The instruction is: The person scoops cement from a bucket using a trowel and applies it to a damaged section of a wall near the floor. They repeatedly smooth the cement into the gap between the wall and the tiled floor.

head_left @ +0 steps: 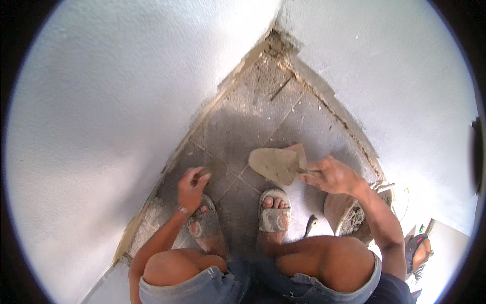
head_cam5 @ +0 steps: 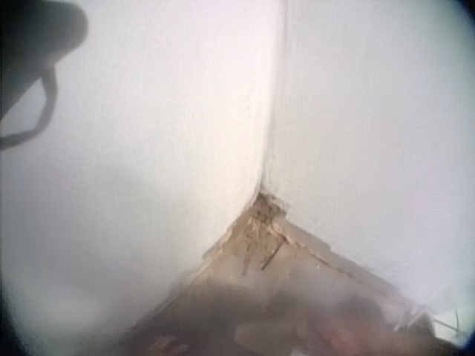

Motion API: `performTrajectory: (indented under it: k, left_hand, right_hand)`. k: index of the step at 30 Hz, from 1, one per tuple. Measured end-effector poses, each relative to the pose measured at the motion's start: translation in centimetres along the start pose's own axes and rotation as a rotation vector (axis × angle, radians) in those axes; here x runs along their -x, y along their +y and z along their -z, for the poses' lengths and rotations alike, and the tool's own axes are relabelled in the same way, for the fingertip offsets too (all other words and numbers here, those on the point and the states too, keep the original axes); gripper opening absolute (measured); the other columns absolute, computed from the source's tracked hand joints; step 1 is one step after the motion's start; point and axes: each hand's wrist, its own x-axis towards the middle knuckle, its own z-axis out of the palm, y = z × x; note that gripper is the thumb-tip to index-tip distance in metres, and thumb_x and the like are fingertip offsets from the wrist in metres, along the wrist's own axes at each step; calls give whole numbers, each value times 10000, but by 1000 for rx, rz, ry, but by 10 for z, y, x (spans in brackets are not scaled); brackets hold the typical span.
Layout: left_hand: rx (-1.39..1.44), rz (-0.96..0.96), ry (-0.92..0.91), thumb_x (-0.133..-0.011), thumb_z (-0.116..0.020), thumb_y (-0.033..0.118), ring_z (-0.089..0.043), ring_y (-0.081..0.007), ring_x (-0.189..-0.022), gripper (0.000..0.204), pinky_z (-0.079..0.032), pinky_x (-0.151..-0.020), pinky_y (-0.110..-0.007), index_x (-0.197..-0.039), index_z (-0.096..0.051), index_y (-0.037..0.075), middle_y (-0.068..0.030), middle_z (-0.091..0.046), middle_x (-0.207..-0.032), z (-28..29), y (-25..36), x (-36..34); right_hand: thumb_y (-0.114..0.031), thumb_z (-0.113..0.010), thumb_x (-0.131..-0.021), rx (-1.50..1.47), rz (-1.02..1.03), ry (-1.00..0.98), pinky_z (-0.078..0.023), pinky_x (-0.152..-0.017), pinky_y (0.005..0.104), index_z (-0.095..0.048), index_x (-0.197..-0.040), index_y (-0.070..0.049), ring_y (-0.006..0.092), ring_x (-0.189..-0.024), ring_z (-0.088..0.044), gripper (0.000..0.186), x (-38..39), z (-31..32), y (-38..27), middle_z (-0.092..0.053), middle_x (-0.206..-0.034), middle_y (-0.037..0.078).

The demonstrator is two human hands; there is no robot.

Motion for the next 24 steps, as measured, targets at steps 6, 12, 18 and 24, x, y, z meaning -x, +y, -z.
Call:
performTrajectory:
  k: [6, 12, 18, 24]
  left_hand:
    - [1021, 67, -175, -1003, -630, 193, -677, -282, -1106, 719, -617, -819, -386, -1566, -222, 12, -180, -589, -1335, -66, 159, -166]
    - [581, 341, -200, -1012, -619, 288, -664, -198, -922, 336, -574, -769, -369, -1218, -578, 26, -96, -642, -1054, -41, 116, -104]
    - [188, 404, -200, -1028, -559, 425, -472, -91, -644, 335, -448, -549, -292, -937, -584, 103, 17, -514, -777, -3, 21, -51]
    - [5, 199, -321, -984, -578, 97, -634, -174, -885, 572, -604, -671, -279, -1520, -383, 56, -153, -542, -1308, 11, 4, -3]
  right_hand:
    - [-402, -646, -972, -116, -305, 94, -521, -682, 419, -727, -1026, -2, 340, -697, -662, 411, 28, 6, 1, -687, -763, 212]
    - [-455, -651, -967, -189, -290, 345, -457, -537, 335, -659, -805, 24, 164, -576, -579, 506, 97, 24, -13, -525, -577, 74]
    - [-486, -573, -1015, -423, -593, 331, -391, -431, 262, -697, -889, -21, 59, -461, -459, 497, 210, 70, 15, -472, -547, -30]
    - [-322, -674, -898, -74, -1185, 50, -493, -549, 335, -757, -888, 12, 155, -530, -599, 344, 308, 95, 3, -633, -615, 65]
